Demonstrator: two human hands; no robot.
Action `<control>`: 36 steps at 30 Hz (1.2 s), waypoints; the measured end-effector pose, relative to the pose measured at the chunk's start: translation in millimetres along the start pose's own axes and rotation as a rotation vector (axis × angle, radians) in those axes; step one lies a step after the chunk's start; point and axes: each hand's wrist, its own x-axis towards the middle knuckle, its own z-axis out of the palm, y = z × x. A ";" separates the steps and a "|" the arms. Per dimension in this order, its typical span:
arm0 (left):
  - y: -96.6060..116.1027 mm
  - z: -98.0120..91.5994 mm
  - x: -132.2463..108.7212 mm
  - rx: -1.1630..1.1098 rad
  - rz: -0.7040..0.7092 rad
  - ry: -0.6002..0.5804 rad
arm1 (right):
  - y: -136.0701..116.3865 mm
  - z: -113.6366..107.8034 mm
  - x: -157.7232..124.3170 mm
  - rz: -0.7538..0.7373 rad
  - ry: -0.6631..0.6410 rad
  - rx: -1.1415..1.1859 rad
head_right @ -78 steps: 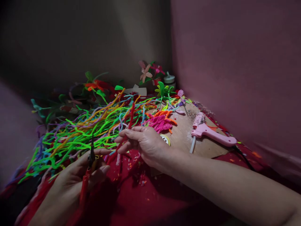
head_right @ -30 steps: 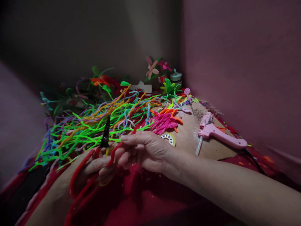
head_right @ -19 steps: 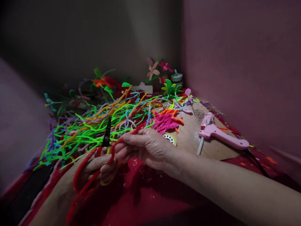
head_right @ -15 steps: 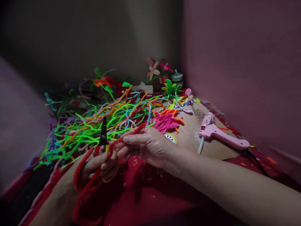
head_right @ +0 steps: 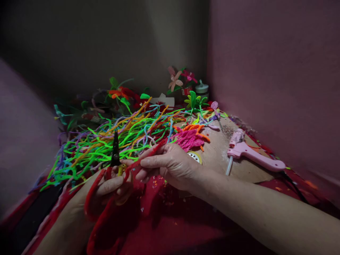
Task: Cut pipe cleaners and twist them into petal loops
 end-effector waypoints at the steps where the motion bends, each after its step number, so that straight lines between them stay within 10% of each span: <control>1: -0.5 -0.5 0.6 -0.012 -0.005 0.001 | 0.0 -0.3 -0.2 0.005 -0.006 0.005; 14: -13.8 14.6 8.5 0.019 0.047 0.177 | 12.0 -2.4 0.9 0.100 -0.114 0.077; 20: -3.8 7.7 -4.6 0.671 0.311 0.486 | 4.0 2.4 2.3 -0.006 0.040 0.072; 26: -12.4 -8.6 -10.0 1.287 0.547 0.404 | 2.6 2.5 3.2 -0.066 0.126 0.071; 36: -24.0 -8.3 -5.1 1.692 0.549 0.397 | 4.0 1.9 5.3 -0.075 0.198 0.038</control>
